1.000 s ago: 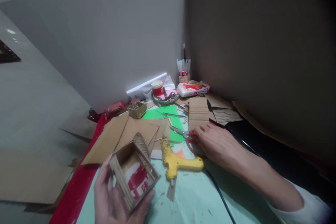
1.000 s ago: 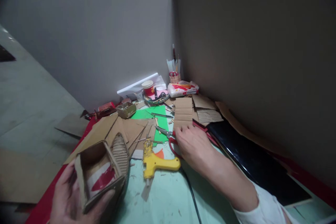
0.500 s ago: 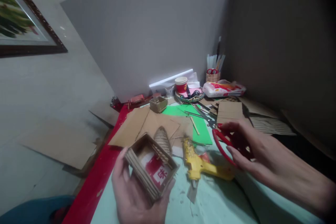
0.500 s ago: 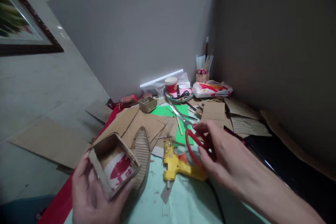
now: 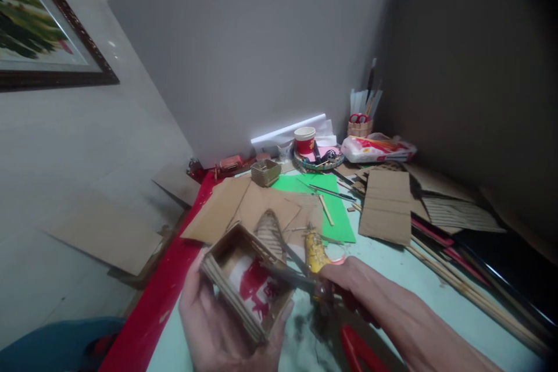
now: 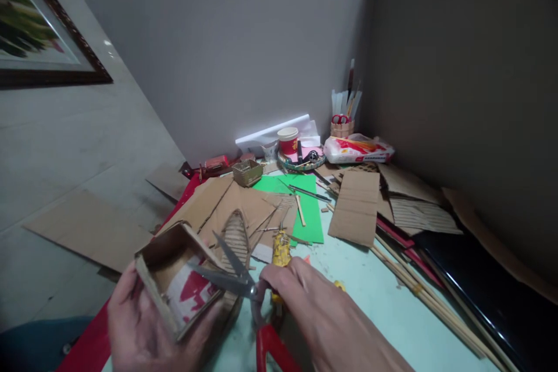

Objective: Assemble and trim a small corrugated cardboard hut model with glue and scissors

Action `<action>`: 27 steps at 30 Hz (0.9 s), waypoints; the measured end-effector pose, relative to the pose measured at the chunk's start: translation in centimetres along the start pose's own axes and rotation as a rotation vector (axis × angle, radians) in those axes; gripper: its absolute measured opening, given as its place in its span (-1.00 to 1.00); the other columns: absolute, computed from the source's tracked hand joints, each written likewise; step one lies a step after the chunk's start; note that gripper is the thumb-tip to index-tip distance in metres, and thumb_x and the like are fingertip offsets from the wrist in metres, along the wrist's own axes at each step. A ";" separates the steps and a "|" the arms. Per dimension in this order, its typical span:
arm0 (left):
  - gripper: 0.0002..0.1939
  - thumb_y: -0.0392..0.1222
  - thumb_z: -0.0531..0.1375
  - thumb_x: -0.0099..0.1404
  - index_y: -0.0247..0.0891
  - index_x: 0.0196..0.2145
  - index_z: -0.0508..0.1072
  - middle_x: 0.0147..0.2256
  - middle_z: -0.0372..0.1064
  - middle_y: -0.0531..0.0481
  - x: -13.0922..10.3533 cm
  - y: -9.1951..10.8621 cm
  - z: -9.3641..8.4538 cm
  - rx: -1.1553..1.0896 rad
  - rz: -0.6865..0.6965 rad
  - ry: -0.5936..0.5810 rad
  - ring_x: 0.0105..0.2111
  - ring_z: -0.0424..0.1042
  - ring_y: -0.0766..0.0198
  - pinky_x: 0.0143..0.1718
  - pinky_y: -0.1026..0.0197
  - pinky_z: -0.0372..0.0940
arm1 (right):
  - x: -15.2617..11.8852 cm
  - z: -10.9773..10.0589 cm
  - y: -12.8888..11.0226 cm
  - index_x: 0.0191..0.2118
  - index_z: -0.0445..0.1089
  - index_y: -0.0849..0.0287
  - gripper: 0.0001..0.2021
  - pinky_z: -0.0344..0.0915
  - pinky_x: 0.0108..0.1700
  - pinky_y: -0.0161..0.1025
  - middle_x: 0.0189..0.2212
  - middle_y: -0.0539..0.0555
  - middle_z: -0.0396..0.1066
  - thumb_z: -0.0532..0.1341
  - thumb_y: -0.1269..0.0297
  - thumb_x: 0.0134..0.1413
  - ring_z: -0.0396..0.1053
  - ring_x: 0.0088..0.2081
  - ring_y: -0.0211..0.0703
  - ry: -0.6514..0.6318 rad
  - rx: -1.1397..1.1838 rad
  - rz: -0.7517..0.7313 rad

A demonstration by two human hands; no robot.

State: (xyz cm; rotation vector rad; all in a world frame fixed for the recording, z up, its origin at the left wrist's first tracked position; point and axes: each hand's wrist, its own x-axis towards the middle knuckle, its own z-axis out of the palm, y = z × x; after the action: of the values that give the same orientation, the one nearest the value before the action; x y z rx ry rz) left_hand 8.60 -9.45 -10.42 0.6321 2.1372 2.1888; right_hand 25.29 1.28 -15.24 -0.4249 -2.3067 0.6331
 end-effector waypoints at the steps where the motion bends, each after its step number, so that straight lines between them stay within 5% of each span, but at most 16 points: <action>1: 0.07 -0.28 0.51 -0.16 -0.16 0.30 0.21 0.33 0.19 -0.29 0.0 -0.2 -0.1 0.012 0.016 0.002 0.35 0.17 -0.28 -0.19 0.20 0.57 | 0.1 0.1 -0.1 0.32 0.31 0.00 -0.25 0.52 -0.16 -0.10 0.00 0.23 0.52 0.33 -0.22 0.07 0.51 -0.02 0.29 0.004 0.003 -0.006; 8: 0.02 -0.28 0.53 -0.07 -0.02 0.31 0.24 0.25 0.30 -0.13 0.5 -1.4 -0.4 -0.005 0.119 -0.019 0.34 0.18 -0.21 0.31 -0.12 0.25 | 1.0 -0.1 -1.2 0.15 0.37 0.02 -0.42 0.28 -0.49 -0.29 -0.27 0.10 0.45 0.22 -0.23 0.15 0.39 -0.41 -0.05 -0.019 -0.025 -0.009; 15: 0.08 -0.27 0.58 -0.20 0.14 0.26 0.28 0.29 0.30 0.01 1.0 -1.8 -1.0 0.037 0.159 0.038 0.30 0.27 -0.31 0.20 -0.20 0.40 | 1.9 -1.0 -1.9 0.07 0.40 0.05 -0.41 0.35 -0.41 -0.22 -0.31 0.12 0.39 0.20 -0.28 0.09 0.35 -0.40 -0.02 -0.035 0.052 -0.018; 19: -0.01 -0.26 0.57 -0.18 0.03 0.21 0.34 0.13 0.47 -0.05 1.2 -1.2 -0.9 0.045 0.169 0.010 0.15 0.44 -0.29 0.17 -0.23 0.42 | 2.1 -1.9 -2.4 0.14 0.38 0.03 -0.45 0.37 -0.37 -0.23 -0.26 0.13 0.42 0.23 -0.18 0.16 0.40 -0.35 0.01 -0.102 0.077 0.014; 27: 0.01 -0.20 0.58 -0.20 0.12 0.21 0.33 0.17 0.42 0.01 0.7 -1.4 -0.6 0.040 0.152 -0.009 0.20 0.38 -0.33 0.18 -0.26 0.42 | 1.6 -0.8 -1.5 0.22 0.35 0.05 -0.49 0.37 -0.44 -0.27 -0.29 0.12 0.44 0.21 -0.01 0.20 0.43 -0.38 -0.03 -0.035 0.056 -0.056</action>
State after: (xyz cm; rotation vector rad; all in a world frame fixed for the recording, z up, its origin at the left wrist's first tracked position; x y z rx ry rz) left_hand 7.42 -9.71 -11.56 0.8321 2.2025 2.2142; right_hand 24.54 1.09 -13.03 -0.3240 -2.3200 0.6806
